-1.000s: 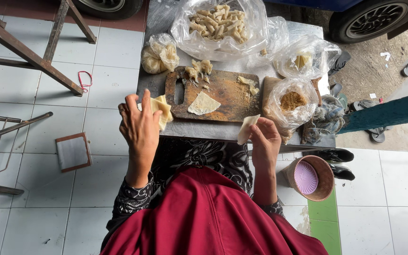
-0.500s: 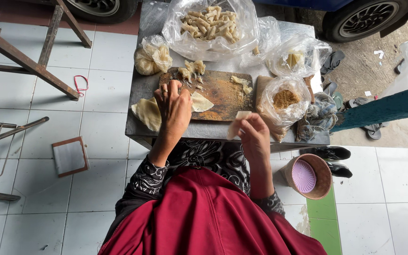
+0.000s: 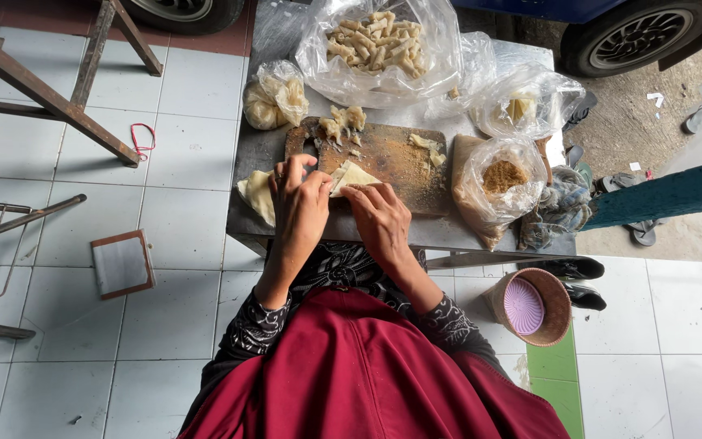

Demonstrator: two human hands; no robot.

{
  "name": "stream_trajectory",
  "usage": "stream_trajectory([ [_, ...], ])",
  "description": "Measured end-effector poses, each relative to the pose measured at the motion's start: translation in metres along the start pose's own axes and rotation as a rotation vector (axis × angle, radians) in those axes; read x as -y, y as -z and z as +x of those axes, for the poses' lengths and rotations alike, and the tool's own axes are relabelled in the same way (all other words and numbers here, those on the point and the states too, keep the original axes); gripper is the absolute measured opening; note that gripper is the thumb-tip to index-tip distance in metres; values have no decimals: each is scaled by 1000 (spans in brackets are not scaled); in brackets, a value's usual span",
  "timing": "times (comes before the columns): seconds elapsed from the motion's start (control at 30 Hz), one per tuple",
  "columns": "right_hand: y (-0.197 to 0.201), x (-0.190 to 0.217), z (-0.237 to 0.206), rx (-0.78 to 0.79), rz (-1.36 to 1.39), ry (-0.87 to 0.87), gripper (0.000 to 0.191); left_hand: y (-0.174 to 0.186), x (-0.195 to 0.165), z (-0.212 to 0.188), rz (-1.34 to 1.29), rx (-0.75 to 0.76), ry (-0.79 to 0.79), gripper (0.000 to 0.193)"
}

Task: The person pinches off pieces of dough and rolls and shapes them by hand over a wooden cutting board, placing the finished shaped pieces into a plastic bag holding other shaped dough pieces. Bags of dough and a brown powdery coating sit on the small table.

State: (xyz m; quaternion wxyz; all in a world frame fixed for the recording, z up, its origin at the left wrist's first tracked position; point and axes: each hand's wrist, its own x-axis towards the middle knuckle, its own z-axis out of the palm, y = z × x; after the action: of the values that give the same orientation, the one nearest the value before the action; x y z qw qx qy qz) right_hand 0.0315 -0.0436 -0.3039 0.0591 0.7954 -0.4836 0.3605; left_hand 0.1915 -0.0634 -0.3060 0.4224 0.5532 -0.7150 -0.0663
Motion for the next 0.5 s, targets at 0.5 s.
stream_trajectory([
  [0.5, -13, -45, 55, 219, 37, -81, 13, -11, 6, -21, 189, 76, -104, 7],
])
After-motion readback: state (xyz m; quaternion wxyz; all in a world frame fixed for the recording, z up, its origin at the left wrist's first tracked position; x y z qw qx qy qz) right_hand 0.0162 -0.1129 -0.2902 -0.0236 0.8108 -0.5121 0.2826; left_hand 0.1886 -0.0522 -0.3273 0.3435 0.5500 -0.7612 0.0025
